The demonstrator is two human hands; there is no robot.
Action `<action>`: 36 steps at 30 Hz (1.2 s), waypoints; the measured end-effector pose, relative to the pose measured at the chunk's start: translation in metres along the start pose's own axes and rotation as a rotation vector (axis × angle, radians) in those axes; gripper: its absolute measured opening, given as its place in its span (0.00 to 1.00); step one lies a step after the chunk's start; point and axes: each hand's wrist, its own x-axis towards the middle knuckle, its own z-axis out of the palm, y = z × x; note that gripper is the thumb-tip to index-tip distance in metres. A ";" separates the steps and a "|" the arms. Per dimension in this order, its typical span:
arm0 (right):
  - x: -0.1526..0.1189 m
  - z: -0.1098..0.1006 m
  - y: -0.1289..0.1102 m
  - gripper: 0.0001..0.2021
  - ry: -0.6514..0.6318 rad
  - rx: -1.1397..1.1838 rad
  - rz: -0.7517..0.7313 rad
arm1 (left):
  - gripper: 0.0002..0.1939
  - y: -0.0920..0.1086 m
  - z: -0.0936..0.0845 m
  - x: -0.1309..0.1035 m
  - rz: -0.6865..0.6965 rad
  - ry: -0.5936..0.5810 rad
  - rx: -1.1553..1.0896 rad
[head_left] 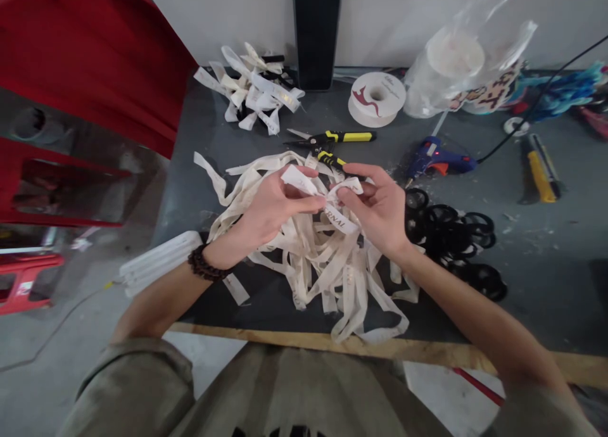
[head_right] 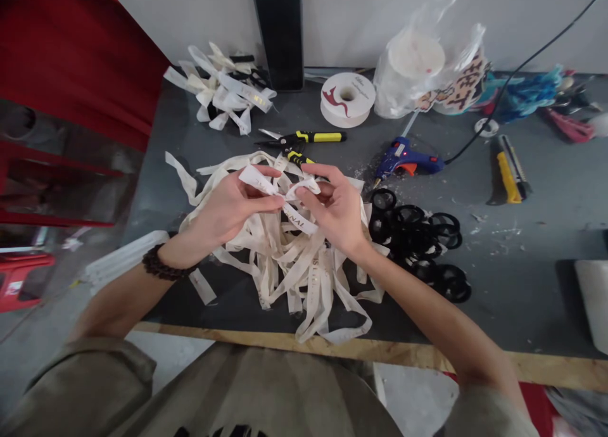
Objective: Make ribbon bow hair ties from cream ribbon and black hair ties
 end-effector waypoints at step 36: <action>0.087 -0.189 -0.038 0.28 -0.366 -1.812 0.034 | 0.10 -0.012 0.002 -0.019 1.315 -0.122 0.908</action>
